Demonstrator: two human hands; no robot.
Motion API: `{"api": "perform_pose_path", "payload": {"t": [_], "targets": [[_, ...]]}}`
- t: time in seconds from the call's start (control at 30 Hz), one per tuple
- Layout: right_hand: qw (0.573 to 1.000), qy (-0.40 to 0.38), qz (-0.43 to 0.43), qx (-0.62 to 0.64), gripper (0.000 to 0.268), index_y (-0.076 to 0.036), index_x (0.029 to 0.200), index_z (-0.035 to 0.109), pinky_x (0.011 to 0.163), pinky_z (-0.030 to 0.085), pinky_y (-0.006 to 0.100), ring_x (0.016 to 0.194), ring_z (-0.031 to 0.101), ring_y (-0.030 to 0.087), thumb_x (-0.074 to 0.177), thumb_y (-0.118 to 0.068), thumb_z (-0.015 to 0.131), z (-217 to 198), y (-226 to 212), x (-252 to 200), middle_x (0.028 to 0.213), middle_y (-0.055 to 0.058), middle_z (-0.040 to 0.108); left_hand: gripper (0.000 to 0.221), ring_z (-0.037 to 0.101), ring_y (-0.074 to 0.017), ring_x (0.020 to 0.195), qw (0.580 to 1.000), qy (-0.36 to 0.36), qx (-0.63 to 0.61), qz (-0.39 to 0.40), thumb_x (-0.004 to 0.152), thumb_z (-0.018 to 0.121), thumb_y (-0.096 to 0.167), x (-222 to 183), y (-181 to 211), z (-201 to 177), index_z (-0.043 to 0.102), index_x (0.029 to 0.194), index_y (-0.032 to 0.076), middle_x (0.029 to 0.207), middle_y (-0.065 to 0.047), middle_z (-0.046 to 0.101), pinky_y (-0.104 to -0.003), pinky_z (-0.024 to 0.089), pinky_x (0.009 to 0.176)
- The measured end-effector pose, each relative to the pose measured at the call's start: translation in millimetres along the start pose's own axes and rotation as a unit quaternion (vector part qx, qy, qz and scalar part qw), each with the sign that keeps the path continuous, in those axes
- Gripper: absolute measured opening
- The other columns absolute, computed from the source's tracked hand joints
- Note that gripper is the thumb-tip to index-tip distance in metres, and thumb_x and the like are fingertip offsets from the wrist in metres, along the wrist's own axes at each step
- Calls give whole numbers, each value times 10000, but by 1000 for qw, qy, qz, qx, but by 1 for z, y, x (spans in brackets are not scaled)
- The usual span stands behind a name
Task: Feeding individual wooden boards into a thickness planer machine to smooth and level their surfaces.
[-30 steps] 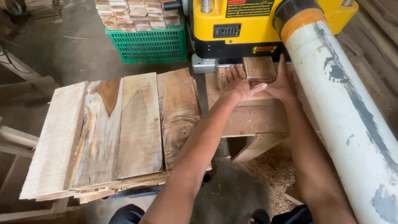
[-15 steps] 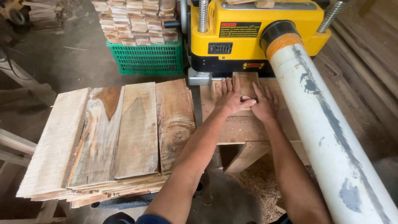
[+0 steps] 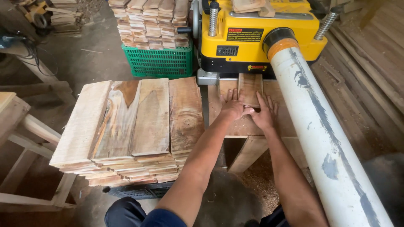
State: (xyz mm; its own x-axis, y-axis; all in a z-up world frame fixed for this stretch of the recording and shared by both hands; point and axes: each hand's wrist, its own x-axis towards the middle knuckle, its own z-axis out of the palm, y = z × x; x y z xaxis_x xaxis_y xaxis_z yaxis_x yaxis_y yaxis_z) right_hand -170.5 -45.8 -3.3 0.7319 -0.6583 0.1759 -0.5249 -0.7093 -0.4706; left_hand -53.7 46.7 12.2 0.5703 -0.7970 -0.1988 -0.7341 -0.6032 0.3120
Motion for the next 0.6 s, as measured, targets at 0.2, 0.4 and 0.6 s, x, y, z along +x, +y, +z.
{"api": "perform_pose_path", "payload": {"t": [0.2, 0.4, 0.6], "targets": [[990, 22, 5, 138, 749, -328, 1602, 373, 1283, 202, 523, 1565, 231, 324, 933, -354, 708, -3, -19, -43, 1668, 122, 342, 798, -66, -346, 1603, 1000, -1, -7, 0, 1049, 369, 503, -10, -10, 23, -42, 1655, 184, 1742, -146, -28, -724, 10, 1203], [978, 17, 64, 199, 748, -403, 1553, 428, 1256, 297, 484, 1508, 341, 317, 902, -283, 776, 10, -12, -82, 1645, 90, 382, 830, 128, -383, 1581, 999, -6, -3, -32, 1043, 489, 466, -66, 12, 30, 28, 1644, 125, 1707, -241, 120, -655, 140, 1223], [962, 76, 58, 257, 693, -358, 1473, 549, 1224, 347, 480, 1459, 391, 350, 853, -232, 830, 21, -8, -131, 1609, 126, 425, 903, 462, -436, 1416, 951, 78, -296, -31, 944, 616, 466, -142, 21, 50, 129, 1627, 130, 1493, -298, 469, -644, 424, 1094]]}}
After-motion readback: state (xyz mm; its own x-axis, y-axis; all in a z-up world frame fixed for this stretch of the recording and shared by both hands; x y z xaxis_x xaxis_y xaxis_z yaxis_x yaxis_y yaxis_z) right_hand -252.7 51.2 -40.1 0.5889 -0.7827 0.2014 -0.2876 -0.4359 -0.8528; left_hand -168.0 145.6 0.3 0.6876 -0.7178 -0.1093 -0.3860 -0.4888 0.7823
